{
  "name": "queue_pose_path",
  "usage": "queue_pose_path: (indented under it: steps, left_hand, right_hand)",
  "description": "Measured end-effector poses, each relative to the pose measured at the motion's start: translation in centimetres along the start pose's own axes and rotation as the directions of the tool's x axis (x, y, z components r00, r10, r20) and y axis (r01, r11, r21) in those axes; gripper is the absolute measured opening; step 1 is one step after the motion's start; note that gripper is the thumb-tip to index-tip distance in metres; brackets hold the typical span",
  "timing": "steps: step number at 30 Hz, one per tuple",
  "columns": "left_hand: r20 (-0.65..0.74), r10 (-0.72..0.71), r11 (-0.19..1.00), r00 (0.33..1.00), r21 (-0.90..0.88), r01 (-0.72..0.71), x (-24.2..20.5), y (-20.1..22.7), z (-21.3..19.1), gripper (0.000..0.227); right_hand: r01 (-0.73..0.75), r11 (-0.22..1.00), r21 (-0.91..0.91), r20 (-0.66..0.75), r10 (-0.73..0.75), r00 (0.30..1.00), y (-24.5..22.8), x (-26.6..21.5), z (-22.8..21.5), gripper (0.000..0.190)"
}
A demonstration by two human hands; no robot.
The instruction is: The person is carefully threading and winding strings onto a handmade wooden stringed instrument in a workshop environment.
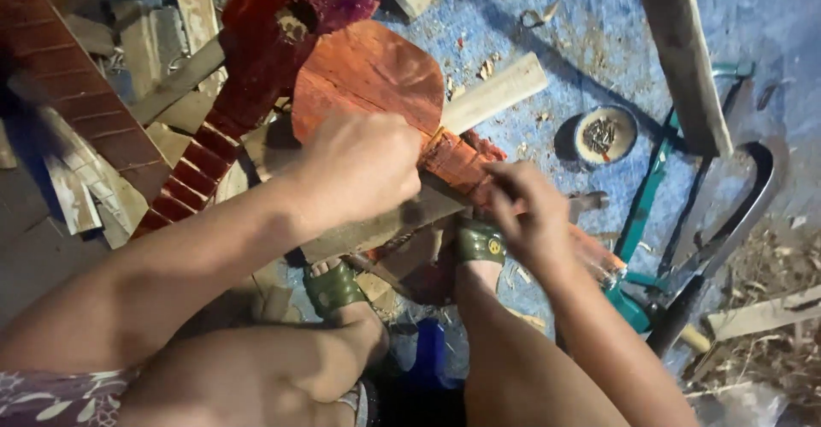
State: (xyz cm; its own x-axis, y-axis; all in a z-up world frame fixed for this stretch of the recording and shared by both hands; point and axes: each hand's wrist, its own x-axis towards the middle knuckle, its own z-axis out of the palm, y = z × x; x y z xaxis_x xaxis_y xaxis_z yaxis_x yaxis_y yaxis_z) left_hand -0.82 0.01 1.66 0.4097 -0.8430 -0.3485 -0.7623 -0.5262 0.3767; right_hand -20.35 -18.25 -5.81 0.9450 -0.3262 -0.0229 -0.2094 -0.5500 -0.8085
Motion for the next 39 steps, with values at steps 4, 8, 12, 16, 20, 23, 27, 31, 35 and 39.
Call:
queue_pose_path:
  steps: [4, 8, 12, 16, 20, 23, 27, 31, 35, 39]
  left_hand:
    - [0.092, -0.038, 0.994, 0.995, -0.101, 0.047, -0.4, 1.8, -1.5, 0.017]
    - [0.236, -0.061, 0.931, 0.97, -0.338, 0.141, -1.0, 2.6, -1.6, 0.023]
    - [0.273, -0.069, 0.856, 0.96, -0.477, 0.198, -0.9, 2.2, -2.0, 0.024]
    - [0.084, -0.085, 0.893, 0.993, -0.436, 0.113, 0.6, -0.2, 2.1, 0.025]
    - [-0.086, -0.132, 0.938, 0.987, -0.332, 0.097, 1.4, -0.3, 3.9, 0.014]
    - [-0.236, -0.064, 0.977, 0.97, -0.212, 0.012, 1.9, 0.1, 4.9, 0.012]
    - [-0.372, 0.109, 0.99, 0.922, -0.04, -0.133, 2.6, 0.8, 5.3, 0.013]
    - [-0.448, 0.156, 0.987, 0.88, 0.032, -0.159, 4.2, 0.8, 6.7, 0.022]
    - [-0.538, 0.19, 0.98, 0.821, 0.052, -0.192, 5.6, 0.6, 7.6, 0.011]
    - [-0.54, 0.217, 0.97, 0.813, 0.025, -0.242, 5.6, 0.8, 7.3, 0.007]
  right_hand:
    - [0.206, 0.972, -0.115, 0.127, -0.191, 0.973, -0.1, -0.1, 3.6, 0.068]
    - [0.325, 0.935, -0.141, 0.057, -0.32, 0.946, 0.0, -0.6, 4.8, 0.029]
    - [0.317, 0.945, -0.077, -0.046, -0.321, 0.946, -0.3, -0.6, 4.3, 0.023]
    - [0.319, 0.948, 0.017, -0.059, -0.317, 0.946, -0.6, -0.4, 3.7, 0.021]
    - [0.174, 0.985, 0.009, 0.003, -0.174, 0.985, -0.6, -0.7, 3.1, 0.016]
    - [0.029, 0.998, 0.047, 0.027, -0.03, 0.999, -1.1, -0.3, 2.6, 0.015]
    - [-0.197, 0.959, 0.203, 0.058, 0.189, 0.98, -1.0, 0.1, 2.6, 0.02]
    - [-0.379, 0.882, 0.28, 0.158, 0.347, 0.925, -0.5, 1.2, 2.2, 0.024]
    - [-0.432, 0.753, 0.496, 0.23, 0.366, 0.902, -0.2, 1.6, 2.1, 0.022]
    - [-0.392, 0.664, 0.637, 0.213, 0.338, 0.917, 0.5, 1.4, 2.0, 0.019]
